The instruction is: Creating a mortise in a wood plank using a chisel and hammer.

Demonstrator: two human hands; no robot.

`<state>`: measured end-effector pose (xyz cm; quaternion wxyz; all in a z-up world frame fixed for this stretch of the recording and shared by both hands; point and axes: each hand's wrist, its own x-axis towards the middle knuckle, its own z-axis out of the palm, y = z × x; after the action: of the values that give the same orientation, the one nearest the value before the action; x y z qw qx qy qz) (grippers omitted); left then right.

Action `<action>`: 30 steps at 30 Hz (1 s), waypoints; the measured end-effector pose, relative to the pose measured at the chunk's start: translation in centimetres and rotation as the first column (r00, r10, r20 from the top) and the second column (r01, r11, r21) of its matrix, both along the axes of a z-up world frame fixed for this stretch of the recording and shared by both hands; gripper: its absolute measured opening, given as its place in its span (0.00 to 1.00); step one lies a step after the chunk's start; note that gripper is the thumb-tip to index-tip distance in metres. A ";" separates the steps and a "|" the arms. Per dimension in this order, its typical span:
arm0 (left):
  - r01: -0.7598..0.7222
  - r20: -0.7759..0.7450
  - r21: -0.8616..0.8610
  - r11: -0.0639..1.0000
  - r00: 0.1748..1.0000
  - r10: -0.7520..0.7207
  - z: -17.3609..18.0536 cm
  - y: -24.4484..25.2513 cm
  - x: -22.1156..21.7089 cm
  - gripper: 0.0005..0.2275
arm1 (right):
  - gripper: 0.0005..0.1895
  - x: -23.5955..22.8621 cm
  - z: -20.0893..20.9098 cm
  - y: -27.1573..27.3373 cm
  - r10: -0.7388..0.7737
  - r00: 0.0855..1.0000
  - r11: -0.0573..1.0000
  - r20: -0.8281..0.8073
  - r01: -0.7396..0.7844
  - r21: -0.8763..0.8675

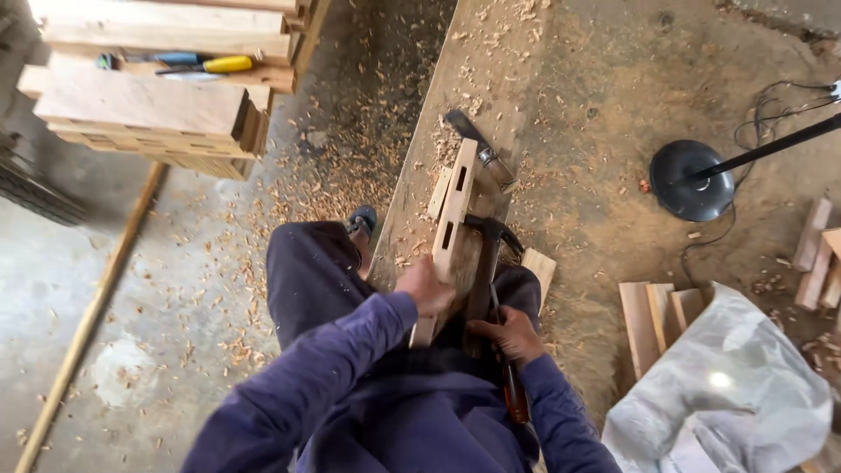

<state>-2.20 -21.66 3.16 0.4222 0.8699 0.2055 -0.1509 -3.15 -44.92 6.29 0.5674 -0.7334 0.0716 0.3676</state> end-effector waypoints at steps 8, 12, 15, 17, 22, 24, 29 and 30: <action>0.635 0.458 0.514 0.577 0.365 -0.810 8.8 9.0 2.5 0.04 | 0.18 -1.1 -1.4 -1.4 0.070 0.997 0.997 0.043 -0.070 -0.016; -0.045 -0.032 -0.510 0.859 0.999 0.034 24.1 7.5 -8.3 0.08 | 0.19 -0.6 -2.2 -0.9 0.057 0.998 0.996 0.033 -0.059 0.073; -0.002 0.090 -0.568 0.823 0.994 0.065 21.1 10.5 -10.9 0.11 | 0.19 -0.8 -3.3 -0.6 0.081 0.994 0.986 0.074 -0.091 0.138; -0.300 -0.121 -0.889 0.345 0.882 0.456 19.4 11.0 -10.9 0.18 | 0.19 -1.0 -2.9 -0.8 0.127 0.990 0.991 0.066 -0.130 0.039; -0.125 0.124 -0.925 0.360 0.795 0.594 13.2 12.2 -4.3 0.17 | 0.19 -2.1 -0.2 -1.0 0.145 0.989 0.975 0.009 -0.144 0.170; -0.040 0.312 -0.893 0.449 0.664 0.679 11.3 12.2 -1.1 0.18 | 0.19 -2.8 0.0 -0.8 0.140 0.990 0.977 -0.014 -0.136 0.165; -0.191 0.338 -0.763 0.617 0.697 0.633 5.5 13.9 5.4 0.21 | 0.33 -3.1 2.1 1.2 0.362 0.932 0.785 0.028 -0.288 -0.549; -0.188 0.332 -0.767 0.613 0.702 0.630 6.5 13.0 6.3 0.21 | 0.33 -3.3 2.2 1.4 0.355 0.934 0.783 0.024 -0.283 -0.554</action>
<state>4.12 -8.66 9.68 0.7751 0.5767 0.2016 0.1609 -6.46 -43.49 8.45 0.2693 -0.8868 0.0108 0.3755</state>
